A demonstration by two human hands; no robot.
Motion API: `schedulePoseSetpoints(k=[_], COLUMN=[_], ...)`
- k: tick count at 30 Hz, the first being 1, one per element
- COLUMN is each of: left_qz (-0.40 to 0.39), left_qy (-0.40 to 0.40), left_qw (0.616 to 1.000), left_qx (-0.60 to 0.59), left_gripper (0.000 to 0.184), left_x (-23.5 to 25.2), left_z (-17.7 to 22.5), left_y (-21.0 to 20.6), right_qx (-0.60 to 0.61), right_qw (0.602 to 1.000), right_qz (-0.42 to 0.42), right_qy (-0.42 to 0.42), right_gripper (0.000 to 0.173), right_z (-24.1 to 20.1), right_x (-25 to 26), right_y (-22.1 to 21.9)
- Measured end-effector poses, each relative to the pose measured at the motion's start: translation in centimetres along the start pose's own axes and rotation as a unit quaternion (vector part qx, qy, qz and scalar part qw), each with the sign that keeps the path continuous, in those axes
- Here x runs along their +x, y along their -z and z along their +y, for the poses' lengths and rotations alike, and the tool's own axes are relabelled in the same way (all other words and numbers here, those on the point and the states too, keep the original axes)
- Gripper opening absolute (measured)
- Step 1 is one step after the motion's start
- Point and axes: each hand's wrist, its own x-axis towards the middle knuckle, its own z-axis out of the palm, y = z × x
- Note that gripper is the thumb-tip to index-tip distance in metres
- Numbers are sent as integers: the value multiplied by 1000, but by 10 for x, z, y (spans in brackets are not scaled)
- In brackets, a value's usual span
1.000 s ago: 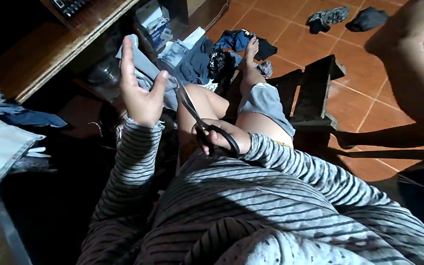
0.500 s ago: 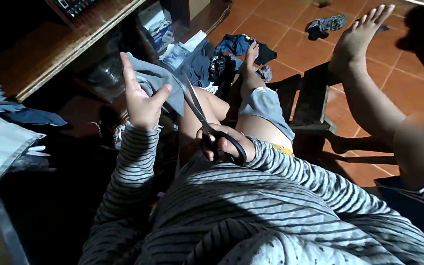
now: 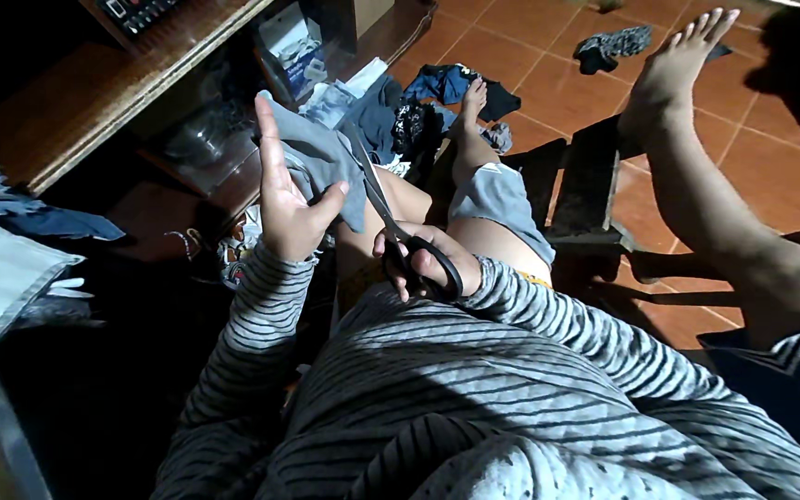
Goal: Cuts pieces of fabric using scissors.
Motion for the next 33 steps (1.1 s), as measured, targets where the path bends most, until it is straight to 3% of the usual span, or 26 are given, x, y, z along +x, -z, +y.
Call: schedulePoseSetpoints(k=[8,16,18,22,28,33], left_qz=[16,-1,-3,72,25,-6], left_qy=[-7,6,26,53,29,25], left_qw=[1000,999,995,991,994,994], left_qx=[8,-47,-92,-98,-103,-108], left_gripper=[110,112,104,75,86,87], left_x=[-2,-4,-5,-5,-3,-5], left_z=[-3,-6,-5,-2,1,-4], left_y=[3,6,7,6,6,6], right_qx=[33,37,26,21,43,47], right_qw=[999,999,999,1000,997,997], right_qz=[10,30,21,-6,-68,-63], right_qy=[1,2,3,-14,-22,-18], right_gripper=[61,46,47,53,63,64], right_z=[3,3,3,3,9,7], right_x=[-4,-8,-9,-9,-6,-5], right_y=[-1,-2,-1,1,0,0])
